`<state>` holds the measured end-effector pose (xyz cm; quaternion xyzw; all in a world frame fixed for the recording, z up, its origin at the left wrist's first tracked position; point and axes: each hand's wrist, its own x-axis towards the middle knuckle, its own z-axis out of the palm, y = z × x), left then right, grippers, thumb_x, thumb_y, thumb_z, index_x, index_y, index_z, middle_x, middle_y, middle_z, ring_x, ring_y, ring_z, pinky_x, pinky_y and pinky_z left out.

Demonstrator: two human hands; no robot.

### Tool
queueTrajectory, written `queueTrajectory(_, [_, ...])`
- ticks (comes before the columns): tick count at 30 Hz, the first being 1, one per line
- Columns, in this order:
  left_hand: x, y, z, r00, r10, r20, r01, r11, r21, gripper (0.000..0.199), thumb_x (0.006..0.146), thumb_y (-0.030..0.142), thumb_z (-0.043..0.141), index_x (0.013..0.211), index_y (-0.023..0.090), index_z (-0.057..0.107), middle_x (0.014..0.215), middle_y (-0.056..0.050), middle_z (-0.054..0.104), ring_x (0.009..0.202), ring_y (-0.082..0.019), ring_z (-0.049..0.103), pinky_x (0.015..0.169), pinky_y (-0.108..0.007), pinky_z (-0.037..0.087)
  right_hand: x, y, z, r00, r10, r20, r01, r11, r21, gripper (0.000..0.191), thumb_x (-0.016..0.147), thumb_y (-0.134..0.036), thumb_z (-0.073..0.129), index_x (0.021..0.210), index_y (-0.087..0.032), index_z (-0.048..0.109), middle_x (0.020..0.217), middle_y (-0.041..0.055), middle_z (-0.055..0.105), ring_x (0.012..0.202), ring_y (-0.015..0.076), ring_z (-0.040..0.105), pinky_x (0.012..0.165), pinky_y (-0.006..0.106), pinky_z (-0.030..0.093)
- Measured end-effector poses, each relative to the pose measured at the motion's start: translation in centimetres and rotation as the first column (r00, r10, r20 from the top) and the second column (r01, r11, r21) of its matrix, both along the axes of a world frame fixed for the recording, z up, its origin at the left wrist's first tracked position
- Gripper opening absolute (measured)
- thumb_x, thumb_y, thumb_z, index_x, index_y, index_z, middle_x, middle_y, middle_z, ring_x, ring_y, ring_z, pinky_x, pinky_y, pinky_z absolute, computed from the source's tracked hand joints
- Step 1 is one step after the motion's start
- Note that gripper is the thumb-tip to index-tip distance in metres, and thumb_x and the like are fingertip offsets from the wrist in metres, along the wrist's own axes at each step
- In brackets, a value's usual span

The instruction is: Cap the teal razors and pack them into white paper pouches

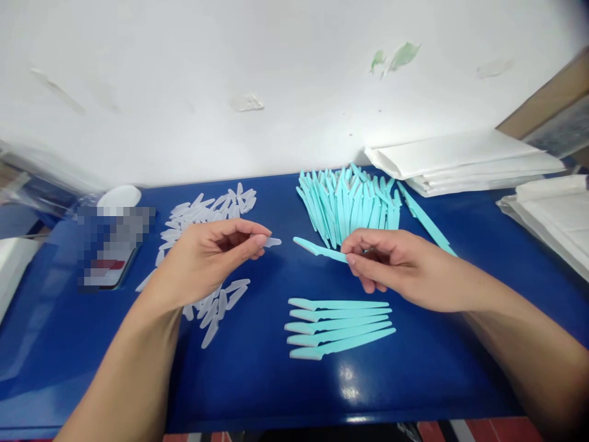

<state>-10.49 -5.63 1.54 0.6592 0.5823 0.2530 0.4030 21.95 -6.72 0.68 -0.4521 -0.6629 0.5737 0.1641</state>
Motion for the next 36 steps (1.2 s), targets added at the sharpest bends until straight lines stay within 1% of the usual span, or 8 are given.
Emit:
queueTrajectory(2, [0.4,-0.1,-0.1,0.999,-0.003,0.033,0.003,1.0,0.002,0.031,0.092,0.054,0.079,0.103,0.025,0.083,0.082,-0.003,0.079,0.078,-0.017,0.073,0.066,-0.023,0.056,-0.3,0.0,-0.1,1.0,0.005,-0.017,-0.006,0.999,-0.032,0.023,0.102,-0.045,0.064,0.099,-0.023,0.064,0.071,-0.0049,0.056,0.057,0.0098,0.049,0.049,0.022,0.037])
queueTrajectory(4, [0.7,-0.2,-0.2,0.999,-0.017,0.04,0.016,1.0,0.018,0.029,0.093,0.052,0.079,0.101,0.024,0.084,0.079,-0.002,0.078,0.074,-0.016,0.071,0.064,-0.024,0.056,-0.3,0.2,-0.2,1.0,0.012,-0.026,-0.013,0.999,-0.032,0.023,0.101,-0.045,0.066,0.098,-0.022,0.065,0.072,-0.0053,0.053,0.057,0.0085,0.041,0.049,0.022,0.033])
queueTrajectory(9, [0.9,-0.1,-0.2,0.995,-0.078,0.056,0.078,0.997,-0.002,0.027,0.094,0.049,0.078,0.1,0.023,0.084,0.079,-0.003,0.078,0.073,-0.016,0.07,0.063,-0.025,0.056,-0.3,0.5,-0.5,0.998,0.06,-0.026,-0.06,0.998,-0.032,0.025,0.102,-0.045,0.063,0.097,-0.02,0.067,0.076,-0.0036,0.054,0.064,0.0104,0.043,0.056,0.024,0.036])
queueTrajectory(17, [1.0,-0.2,-0.5,0.988,-0.135,0.077,0.14,0.988,-0.06,0.025,0.096,0.046,0.077,0.1,0.022,0.083,0.082,-0.002,0.076,0.076,-0.016,0.068,0.065,-0.025,0.054,-0.5,0.4,-0.4,0.997,0.062,-0.035,-0.064,0.996,-0.066,0.024,0.098,-0.045,0.068,0.096,-0.021,0.067,0.074,-0.0045,0.051,0.065,0.0112,0.041,0.057,0.025,0.035])
queueTrajectory(26, [3.4,-1.2,-1.6,0.963,-0.198,0.183,0.218,0.971,-0.096,0.022,0.099,0.042,0.074,0.099,0.022,0.083,0.083,-0.002,0.078,0.078,-0.017,0.07,0.071,-0.026,0.055,-0.8,0.3,0.0,0.997,0.064,-0.045,-0.068,0.993,-0.097,0.02,0.095,-0.041,0.072,0.093,-0.021,0.068,0.07,-0.0061,0.05,0.06,0.0101,0.039,0.053,0.024,0.033])
queueTrajectory(29, [3.7,-1.4,-1.6,0.963,-0.196,0.187,0.219,0.97,-0.11,0.02,0.098,0.041,0.075,0.1,0.023,0.083,0.081,-0.001,0.078,0.076,-0.016,0.069,0.068,-0.025,0.055,-0.9,0.3,-0.1,0.997,0.069,-0.046,-0.073,0.993,-0.095,0.02,0.096,-0.041,0.071,0.092,-0.021,0.069,0.07,-0.0064,0.05,0.06,0.01,0.039,0.053,0.024,0.032])
queueTrajectory(34, [2.6,-1.0,-0.6,0.944,-0.314,0.101,0.309,0.949,0.067,0.015,0.096,0.03,0.077,0.109,0.027,0.084,0.094,-0.001,0.076,0.077,-0.013,0.067,0.067,-0.023,0.053,-0.4,0.7,0.1,0.995,0.084,-0.054,-0.089,0.991,-0.095,0.021,0.096,-0.041,0.071,0.094,-0.021,0.068,0.072,-0.0055,0.052,0.063,0.0109,0.042,0.057,0.025,0.035])
queueTrajectory(36, [1.8,-0.6,-0.1,0.96,-0.277,0.036,0.273,0.957,0.103,0.013,0.098,0.034,0.075,0.106,0.027,0.084,0.091,-0.001,0.075,0.074,-0.012,0.064,0.064,-0.022,0.05,0.0,0.8,0.2,0.995,0.071,-0.068,-0.077,0.993,-0.09,0.022,0.094,-0.041,0.073,0.092,-0.02,0.068,0.073,-0.0049,0.053,0.065,0.0112,0.044,0.059,0.025,0.037])
